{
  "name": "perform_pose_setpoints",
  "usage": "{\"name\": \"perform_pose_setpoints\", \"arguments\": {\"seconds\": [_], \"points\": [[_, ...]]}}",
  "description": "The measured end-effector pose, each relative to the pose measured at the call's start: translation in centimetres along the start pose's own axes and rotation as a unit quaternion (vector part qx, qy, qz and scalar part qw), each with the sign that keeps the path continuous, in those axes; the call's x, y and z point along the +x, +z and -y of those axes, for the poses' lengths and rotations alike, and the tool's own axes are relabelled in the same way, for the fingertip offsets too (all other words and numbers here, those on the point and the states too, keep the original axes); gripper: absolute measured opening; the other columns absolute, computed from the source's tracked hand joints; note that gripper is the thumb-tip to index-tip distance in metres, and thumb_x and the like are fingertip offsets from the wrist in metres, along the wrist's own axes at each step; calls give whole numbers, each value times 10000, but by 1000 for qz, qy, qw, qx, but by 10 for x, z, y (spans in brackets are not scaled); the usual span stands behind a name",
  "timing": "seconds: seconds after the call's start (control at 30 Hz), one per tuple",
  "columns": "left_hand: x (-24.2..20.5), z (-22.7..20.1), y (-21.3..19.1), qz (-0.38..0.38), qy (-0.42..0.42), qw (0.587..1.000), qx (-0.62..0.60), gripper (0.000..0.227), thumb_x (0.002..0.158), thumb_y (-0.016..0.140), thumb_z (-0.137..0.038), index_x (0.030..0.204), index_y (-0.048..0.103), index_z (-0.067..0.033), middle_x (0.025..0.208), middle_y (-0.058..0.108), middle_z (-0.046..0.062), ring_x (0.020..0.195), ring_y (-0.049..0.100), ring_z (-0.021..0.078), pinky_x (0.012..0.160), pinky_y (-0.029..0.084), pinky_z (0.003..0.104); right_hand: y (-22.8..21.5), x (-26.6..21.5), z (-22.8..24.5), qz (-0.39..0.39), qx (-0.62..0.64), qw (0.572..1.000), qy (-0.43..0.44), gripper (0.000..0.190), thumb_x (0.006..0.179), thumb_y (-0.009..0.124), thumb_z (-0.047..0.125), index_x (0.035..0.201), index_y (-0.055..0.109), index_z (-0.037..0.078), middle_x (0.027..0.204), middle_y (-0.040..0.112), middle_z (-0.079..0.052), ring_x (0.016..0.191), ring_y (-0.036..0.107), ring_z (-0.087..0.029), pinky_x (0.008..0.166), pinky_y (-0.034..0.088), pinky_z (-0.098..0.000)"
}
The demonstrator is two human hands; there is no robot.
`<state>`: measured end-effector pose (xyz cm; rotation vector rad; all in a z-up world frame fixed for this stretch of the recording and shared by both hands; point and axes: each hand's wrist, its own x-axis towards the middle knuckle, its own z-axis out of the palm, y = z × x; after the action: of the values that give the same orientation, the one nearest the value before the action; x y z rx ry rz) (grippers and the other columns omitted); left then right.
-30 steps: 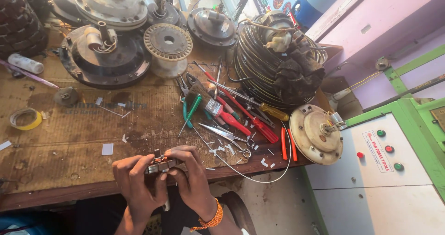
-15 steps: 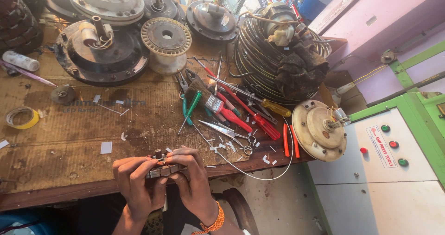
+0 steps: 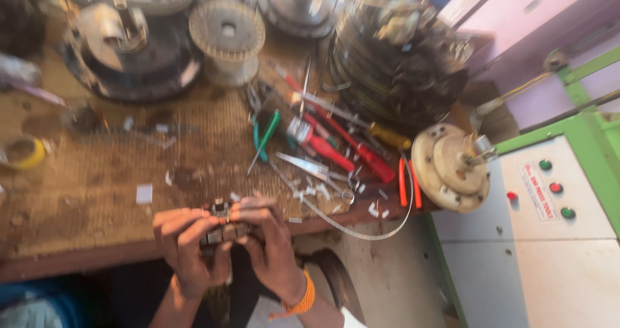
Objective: The person assembles a circular electrical component by inserting small white insulating pieces into slots around its perimeter. They use a green screwdriver to press the pieces into place and scissors to trim excess material from the pieces.
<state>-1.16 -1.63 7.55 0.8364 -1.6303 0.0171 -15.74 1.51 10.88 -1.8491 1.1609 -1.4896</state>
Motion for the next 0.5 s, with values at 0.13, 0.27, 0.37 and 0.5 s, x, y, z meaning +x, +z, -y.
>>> {"name": "perform_pose_setpoints", "arguments": {"seconds": [0.13,0.27,0.37,0.5], "points": [[-14,-10,-6,10,-7,1000,3,276,977,653,-295,1094,571,-59,1074,554,126,1007,541,323,897,470,456,-4,-20,-1,18,-5,1000,11,257,980,653,16,1230,600,48,1241,623,-119,1281,620,-331,1289,409,-541],[5,-9,-1,-12,-2,1000,3,296,970,631,-351,1065,581,-76,1037,541,102,982,548,291,887,471,444,-3,-3,3,6,-1,1000,-12,259,958,669,10,1207,609,48,1227,641,-117,1261,625,-339,1266,400,-553],[-8,-8,-1,-14,-23,1000,11,305,990,609,-376,1065,584,-81,1040,545,91,995,556,280,904,480,434,-1,-6,-2,7,0,1000,-5,262,949,679,16,1200,610,51,1223,645,-113,1250,627,-332,1259,398,-551],[-19,-8,0,-6,-35,999,15,321,1009,601,-400,1052,575,-84,1033,541,86,993,555,271,902,482,418,-1,-13,-6,8,0,1000,2,273,940,704,24,1193,610,63,1219,653,-105,1252,625,-324,1258,398,-546]]}}
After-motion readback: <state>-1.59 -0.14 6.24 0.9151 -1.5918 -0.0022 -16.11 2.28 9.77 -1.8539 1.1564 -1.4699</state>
